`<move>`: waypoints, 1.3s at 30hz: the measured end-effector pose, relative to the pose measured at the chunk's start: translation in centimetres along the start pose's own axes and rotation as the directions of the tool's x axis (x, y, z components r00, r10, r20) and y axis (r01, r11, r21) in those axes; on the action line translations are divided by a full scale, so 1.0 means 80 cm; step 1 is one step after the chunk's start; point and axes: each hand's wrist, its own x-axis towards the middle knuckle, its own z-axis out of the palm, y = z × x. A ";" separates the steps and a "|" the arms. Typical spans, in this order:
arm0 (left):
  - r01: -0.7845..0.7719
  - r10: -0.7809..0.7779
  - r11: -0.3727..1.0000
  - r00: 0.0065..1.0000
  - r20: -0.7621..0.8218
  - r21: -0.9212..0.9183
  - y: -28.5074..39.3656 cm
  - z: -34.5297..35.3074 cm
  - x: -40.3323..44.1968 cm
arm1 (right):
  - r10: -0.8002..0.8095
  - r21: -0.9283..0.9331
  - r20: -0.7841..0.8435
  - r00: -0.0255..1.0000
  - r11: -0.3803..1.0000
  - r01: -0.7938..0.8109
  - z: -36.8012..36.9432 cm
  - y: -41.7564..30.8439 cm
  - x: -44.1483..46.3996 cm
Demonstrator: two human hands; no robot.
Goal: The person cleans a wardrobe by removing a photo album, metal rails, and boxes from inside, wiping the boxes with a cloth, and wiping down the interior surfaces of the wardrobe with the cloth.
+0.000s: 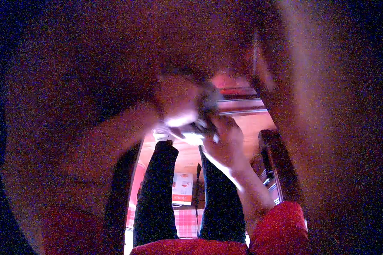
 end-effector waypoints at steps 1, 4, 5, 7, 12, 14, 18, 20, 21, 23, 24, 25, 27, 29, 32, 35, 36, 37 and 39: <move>0.045 -0.045 0.999 0.998 0.043 0.000 -0.030 -0.022 -0.022 | -0.118 -0.037 -0.045 0.992 0.993 0.116 0.012 -0.016 0.026; 0.329 -0.324 0.939 0.944 0.063 -0.100 -0.106 -0.071 -0.094 | -0.457 -0.053 -0.128 0.880 0.889 0.455 0.057 -0.076 0.121; 0.336 -0.332 0.938 0.941 0.058 -0.088 -0.130 -0.036 -0.105 | -0.547 0.022 -0.166 0.820 0.830 0.558 0.079 -0.079 0.135; 0.116 0.200 0.868 0.808 -0.555 0.483 -0.196 0.048 -0.107 | -0.530 -0.304 0.124 0.839 0.785 0.540 0.132 -0.105 0.152; 0.356 -0.461 0.887 0.652 -0.603 -0.294 -0.226 0.155 -0.110 | -0.672 -0.367 0.134 0.728 0.649 0.666 0.144 -0.068 0.145; 0.299 -0.387 0.919 0.553 -0.738 -0.257 -0.230 0.169 -0.104 | -0.731 -0.380 0.081 0.677 0.606 0.699 0.122 -0.034 0.147; 0.413 -0.546 0.838 0.622 -0.561 -0.357 -0.152 0.142 -0.074 | -0.626 -0.476 0.026 0.779 0.678 0.560 0.087 0.001 0.129; 0.316 -0.605 0.775 0.624 -0.495 -0.548 -0.108 0.105 -0.063 | -0.566 -0.484 0.052 0.822 0.706 0.517 0.069 0.014 0.110; 0.257 -0.627 0.726 0.628 -0.461 -0.638 -0.104 0.111 -0.045 | -0.557 -0.447 -0.102 0.824 0.766 0.462 0.055 0.009 0.093; 0.168 -0.578 0.740 0.654 -0.488 -0.652 -0.097 0.121 -0.002 | -0.533 -0.387 -0.267 0.803 0.823 0.417 0.047 0.012 0.054; 0.146 -0.562 0.743 0.667 -0.490 -0.653 -0.080 0.115 0.005 | -0.533 -0.379 -0.281 0.799 0.826 0.418 0.052 0.019 0.032; 0.124 -0.545 0.746 0.679 -0.492 -0.655 -0.062 0.109 0.012 | -0.553 -0.321 -0.225 0.802 0.819 0.475 0.058 0.023 0.012; 0.025 -0.521 0.719 0.681 -0.515 -0.694 -0.037 0.103 0.025 | -0.540 -0.314 -0.062 0.839 0.809 0.498 0.090 0.043 -0.013; -0.157 -0.511 0.645 0.640 -0.574 -0.748 -0.009 0.099 0.028 | -0.525 -0.318 0.001 0.851 0.807 0.498 0.120 0.055 -0.017; -0.211 -0.220 0.813 0.752 -0.621 -0.543 0.021 0.094 0.050 | -0.003 0.679 0.200 0.980 0.721 -0.136 0.157 0.049 -0.009; -0.219 -0.195 0.813 0.770 -0.607 -0.539 0.039 0.087 0.083 | 0.005 0.615 0.266 0.964 0.769 -0.173 0.174 0.080 -0.003; -0.217 -0.217 0.760 0.803 -0.555 -0.612 0.040 0.079 0.080 | -0.022 0.634 0.250 0.968 0.760 -0.146 0.174 0.083 0.001; -0.208 -0.226 0.769 0.797 -0.561 -0.605 0.037 0.070 0.071 | -0.049 0.652 0.234 0.971 0.749 -0.119 0.164 0.072 0.009; -0.168 -0.320 0.660 0.819 -0.477 -0.732 0.023 0.053 0.049 | -0.275 0.279 0.138 0.951 0.932 0.230 0.130 0.051 0.014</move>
